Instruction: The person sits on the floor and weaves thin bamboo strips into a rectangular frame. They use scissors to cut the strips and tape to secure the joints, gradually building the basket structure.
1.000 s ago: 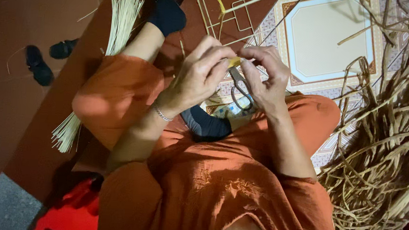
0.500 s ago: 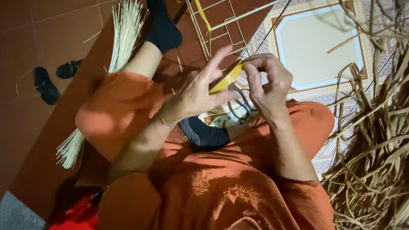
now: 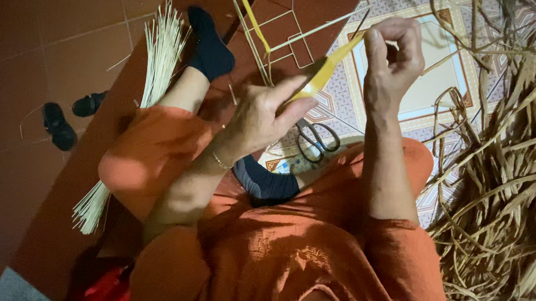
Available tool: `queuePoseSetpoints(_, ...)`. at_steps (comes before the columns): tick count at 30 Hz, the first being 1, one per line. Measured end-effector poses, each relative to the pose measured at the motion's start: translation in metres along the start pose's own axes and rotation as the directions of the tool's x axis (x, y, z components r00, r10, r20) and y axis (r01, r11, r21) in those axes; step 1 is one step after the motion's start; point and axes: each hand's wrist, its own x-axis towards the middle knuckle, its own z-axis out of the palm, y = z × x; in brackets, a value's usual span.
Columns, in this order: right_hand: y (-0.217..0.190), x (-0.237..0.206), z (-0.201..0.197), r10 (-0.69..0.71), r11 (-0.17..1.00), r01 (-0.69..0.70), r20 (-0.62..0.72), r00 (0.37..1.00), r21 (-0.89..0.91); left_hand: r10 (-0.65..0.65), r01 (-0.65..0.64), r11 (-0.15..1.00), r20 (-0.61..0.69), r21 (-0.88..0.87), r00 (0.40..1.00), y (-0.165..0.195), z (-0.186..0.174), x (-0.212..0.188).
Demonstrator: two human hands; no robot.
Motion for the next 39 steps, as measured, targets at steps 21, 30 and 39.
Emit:
queuePoseSetpoints(21, 0.027, 0.041, 0.000, 0.236, 0.909, -0.252, 0.089, 0.968, 0.331, 0.006, -0.017, 0.994, -0.106, -0.104, 0.994, 0.034, -0.026, 0.023)
queuePoseSetpoints(30, 0.031, 0.024, 0.000, 0.191, 0.905, -0.219, 0.111, 0.975, 0.365, 0.142, -0.095, 0.955, -0.150, 0.280, 0.979, 0.047, -0.056, 0.007)
queuePoseSetpoints(39, 0.018, 0.018, 0.007, 0.192, 0.880, -0.233, 0.139, 0.972, 0.415, 0.349, -0.139, 0.378, -0.002, 0.915, 0.937, 0.024, -0.095, -0.003)
